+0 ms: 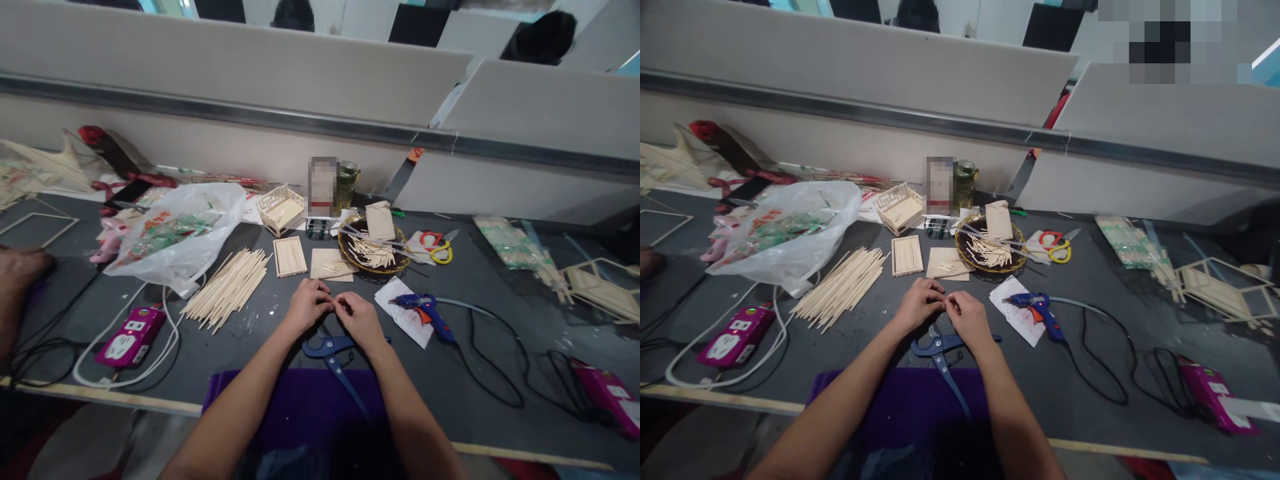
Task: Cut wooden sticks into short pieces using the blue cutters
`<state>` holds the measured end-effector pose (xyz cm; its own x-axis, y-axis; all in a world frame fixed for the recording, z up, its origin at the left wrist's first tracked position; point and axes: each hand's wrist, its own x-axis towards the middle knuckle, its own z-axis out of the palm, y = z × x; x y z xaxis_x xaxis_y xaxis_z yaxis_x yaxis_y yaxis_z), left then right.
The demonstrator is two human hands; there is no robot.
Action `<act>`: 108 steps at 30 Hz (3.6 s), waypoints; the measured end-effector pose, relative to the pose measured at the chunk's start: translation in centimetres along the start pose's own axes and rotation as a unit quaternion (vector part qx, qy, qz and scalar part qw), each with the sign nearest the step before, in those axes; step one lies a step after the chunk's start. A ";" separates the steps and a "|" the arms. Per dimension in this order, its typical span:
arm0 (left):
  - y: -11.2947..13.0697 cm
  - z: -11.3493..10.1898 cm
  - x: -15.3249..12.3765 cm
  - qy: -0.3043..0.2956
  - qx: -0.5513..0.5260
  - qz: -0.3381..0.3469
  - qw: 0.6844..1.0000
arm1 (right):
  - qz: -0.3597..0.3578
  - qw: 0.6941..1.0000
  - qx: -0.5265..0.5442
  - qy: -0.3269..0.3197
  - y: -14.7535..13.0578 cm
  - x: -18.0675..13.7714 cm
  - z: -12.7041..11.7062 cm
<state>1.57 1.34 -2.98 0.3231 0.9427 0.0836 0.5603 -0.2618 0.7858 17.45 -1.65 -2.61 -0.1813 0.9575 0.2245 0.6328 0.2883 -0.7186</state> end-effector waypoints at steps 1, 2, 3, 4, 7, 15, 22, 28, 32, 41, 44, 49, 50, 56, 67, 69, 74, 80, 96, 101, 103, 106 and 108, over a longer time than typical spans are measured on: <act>0.0 0.0 0.0 -0.002 -0.001 0.000 1.000 | 0.003 1.000 0.005 -0.001 0.0 0.0 0.0; 0.0 0.0 0.1 -0.004 -0.002 0.000 1.000 | 0.008 1.000 0.016 -0.001 0.0 0.0 -0.1; 0.0 0.0 0.1 -0.006 -0.008 -0.001 1.000 | 0.017 0.999 0.034 0.001 0.0 0.0 -0.2; 0.0 0.0 0.1 -0.010 -0.021 -0.002 1.000 | 0.029 0.998 0.059 0.004 0.0 0.0 -0.3; 0.1 0.0 0.0 -0.034 -0.109 -0.028 0.993 | 0.072 0.986 0.149 0.019 -0.1 0.1 -0.5; 1.2 -0.7 -0.5 -0.022 -0.233 -0.091 0.968 | 0.086 0.981 0.175 0.013 -1.5 -0.2 -1.9; 1.6 -1.1 -0.3 0.009 -0.392 -0.164 0.905 | -0.004 0.958 -0.144 -0.248 -2.6 -6.8 -5.9; 2.2 -2.0 -0.4 0.001 -0.484 -0.205 0.851 | -0.033 0.934 -0.248 -0.254 -2.5 -8.4 -5.0; 1.9 -2.9 -0.5 -0.006 -0.509 -0.217 0.833 | -0.051 0.942 -0.263 -0.202 -2.5 -7.3 -5.2; 2.1 -4.0 -0.8 -0.077 -0.521 -0.195 0.828 | 0.033 0.991 -0.125 -0.044 -0.5 -7.3 -7.3; 2.5 -3.9 -1.0 -0.117 -0.508 -0.187 0.833 | 0.031 0.994 -0.102 -0.020 -1.0 -7.2 -5.9; 3.0 -4.1 -1.2 -0.151 -0.491 -0.175 0.840 | -0.012 0.993 -0.117 -0.008 -1.5 -6.4 -5.1; 3.1 -4.2 -1.3 -0.157 -0.486 -0.175 0.842 | -0.023 0.992 -0.122 -0.009 -1.5 -6.1 -5.3; 3.3 -4.5 -1.4 -0.174 -0.459 -0.141 0.860 | -0.060 0.988 -0.141 -0.012 -1.3 -5.4 -5.4; 3.8 -4.5 -1.6 -0.207 -0.379 -0.097 0.897 | -0.051 0.992 -0.116 -0.010 -1.4 -5.5 -4.5; 3.9 -4.5 -1.5 -0.210 -0.367 -0.089 0.902 | -0.051 0.992 -0.115 -0.011 -1.4 -5.5 -4.5; 4.2 -4.7 -1.5 -0.203 -0.339 -0.079 0.915 | -0.048 0.992 -0.114 -0.011 -1.4 -5.5 -4.5; 4.3 -4.8 -1.6 -0.191 -0.308 -0.071 0.929 | -0.060 0.991 -0.115 -0.010 -1.2 -5.7 -4.3; 4.6 -5.0 -2.0 -0.192 -0.250 -0.015 0.949 | -0.057 0.996 -0.060 -0.018 -1.5 -5.8 -4.3; 4.8 -5.0 -2.1 -0.183 -0.235 -0.003 0.955 | -0.054 0.997 -0.059 -0.019 -1.5 -5.8 -4.4; 4.8 -5.1 -2.1 -0.185 -0.232 0.002 0.955 | -0.061 0.996 -0.061 -0.014 -1.4 -5.8 -4.3; 4.8 -5.1 -2.0 -0.186 -0.231 0.002 0.955 | -0.064 0.996 -0.057 -0.013 -1.2 -5.9 -4.0; 4.8 -5.0 -1.9 -0.183 -0.236 -0.003 0.954 | -0.058 0.997 -0.048 -0.019 -1.1 -5.9 -3.9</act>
<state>-0.22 -0.62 3.70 0.6145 0.7854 -0.0743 0.1849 -0.0518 0.9814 20.76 -7.60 -0.62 -0.2855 0.9179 0.2757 0.6751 0.3968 -0.6219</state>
